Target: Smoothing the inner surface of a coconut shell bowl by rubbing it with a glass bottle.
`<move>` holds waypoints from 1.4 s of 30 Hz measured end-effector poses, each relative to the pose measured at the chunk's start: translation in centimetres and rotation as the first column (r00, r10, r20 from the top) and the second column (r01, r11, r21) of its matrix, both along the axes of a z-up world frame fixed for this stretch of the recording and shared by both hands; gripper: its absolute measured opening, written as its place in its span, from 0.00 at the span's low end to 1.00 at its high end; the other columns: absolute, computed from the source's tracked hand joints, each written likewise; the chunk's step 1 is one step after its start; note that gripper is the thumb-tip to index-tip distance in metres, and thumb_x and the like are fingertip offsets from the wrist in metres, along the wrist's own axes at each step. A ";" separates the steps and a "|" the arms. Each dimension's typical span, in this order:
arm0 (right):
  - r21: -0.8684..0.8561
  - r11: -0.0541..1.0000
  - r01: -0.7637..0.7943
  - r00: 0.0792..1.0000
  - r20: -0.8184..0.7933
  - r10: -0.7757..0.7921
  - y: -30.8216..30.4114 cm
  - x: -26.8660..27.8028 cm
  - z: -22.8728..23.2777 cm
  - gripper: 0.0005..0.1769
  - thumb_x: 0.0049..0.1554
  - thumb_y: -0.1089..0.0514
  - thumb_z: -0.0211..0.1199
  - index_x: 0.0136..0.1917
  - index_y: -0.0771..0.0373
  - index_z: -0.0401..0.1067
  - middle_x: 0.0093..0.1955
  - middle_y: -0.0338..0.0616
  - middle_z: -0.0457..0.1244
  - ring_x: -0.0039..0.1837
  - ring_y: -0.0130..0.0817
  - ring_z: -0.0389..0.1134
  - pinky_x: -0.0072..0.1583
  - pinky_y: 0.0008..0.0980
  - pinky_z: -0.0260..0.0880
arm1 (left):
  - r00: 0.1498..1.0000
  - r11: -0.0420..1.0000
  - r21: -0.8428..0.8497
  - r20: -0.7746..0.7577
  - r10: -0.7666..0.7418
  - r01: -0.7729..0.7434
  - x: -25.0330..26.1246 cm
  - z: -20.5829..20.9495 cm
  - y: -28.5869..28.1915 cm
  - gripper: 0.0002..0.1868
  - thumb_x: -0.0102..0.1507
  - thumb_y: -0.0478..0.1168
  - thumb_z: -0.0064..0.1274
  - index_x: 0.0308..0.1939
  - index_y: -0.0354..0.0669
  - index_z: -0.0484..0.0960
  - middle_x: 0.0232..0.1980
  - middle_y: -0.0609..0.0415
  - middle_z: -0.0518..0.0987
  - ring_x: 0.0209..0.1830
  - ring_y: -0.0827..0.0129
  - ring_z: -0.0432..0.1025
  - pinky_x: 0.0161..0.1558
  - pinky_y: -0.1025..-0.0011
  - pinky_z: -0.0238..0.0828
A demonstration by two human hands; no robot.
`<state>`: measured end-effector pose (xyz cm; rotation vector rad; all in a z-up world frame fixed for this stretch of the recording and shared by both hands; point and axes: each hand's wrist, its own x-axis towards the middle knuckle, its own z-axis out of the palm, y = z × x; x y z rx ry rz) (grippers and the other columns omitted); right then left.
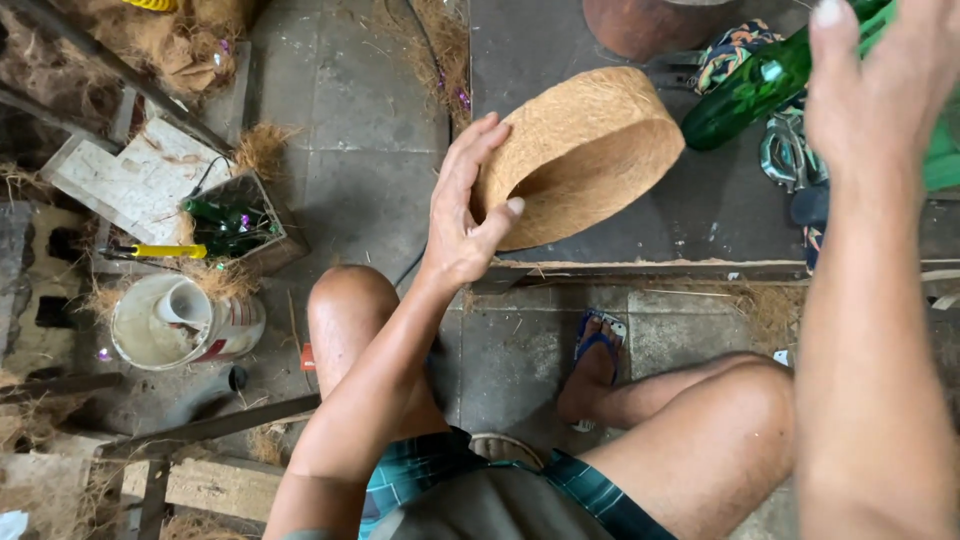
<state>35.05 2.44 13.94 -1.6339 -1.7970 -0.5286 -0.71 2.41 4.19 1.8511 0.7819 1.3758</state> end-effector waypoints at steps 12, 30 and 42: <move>-0.501 0.832 0.236 0.958 -0.025 -0.286 -2.9 4.4 -2.0 0.19 0.71 0.57 0.71 0.63 0.75 0.70 0.53 0.65 0.65 0.48 0.55 0.67 0.43 0.49 0.66 | 0.998 0.999 -0.008 0.042 0.037 -0.037 1.8 -1.1 2.8 0.35 0.66 0.61 0.43 0.73 0.51 0.61 0.76 0.48 0.62 0.79 0.55 0.57 0.79 0.46 0.55; -0.685 0.729 -0.005 0.941 -0.250 -0.229 -12.8 -16.1 -9.0 0.37 0.63 0.46 0.50 0.80 0.54 0.42 0.70 0.55 0.55 0.54 0.65 0.65 0.49 0.60 0.66 | 0.981 0.988 -0.036 0.129 -0.144 0.150 1.1 -1.6 1.9 0.35 0.70 0.59 0.47 0.76 0.50 0.59 0.80 0.54 0.59 0.84 0.61 0.52 0.86 0.55 0.49; -0.737 0.673 0.061 0.996 0.089 0.007 -12.8 -19.1 -10.2 0.42 0.62 0.63 0.53 0.82 0.38 0.41 0.47 0.54 0.54 0.22 0.41 0.57 0.25 0.42 0.65 | 0.993 0.994 0.009 0.057 -0.105 0.105 -0.5 -2.3 0.9 0.33 0.71 0.53 0.49 0.76 0.50 0.58 0.79 0.53 0.58 0.84 0.60 0.53 0.87 0.55 0.51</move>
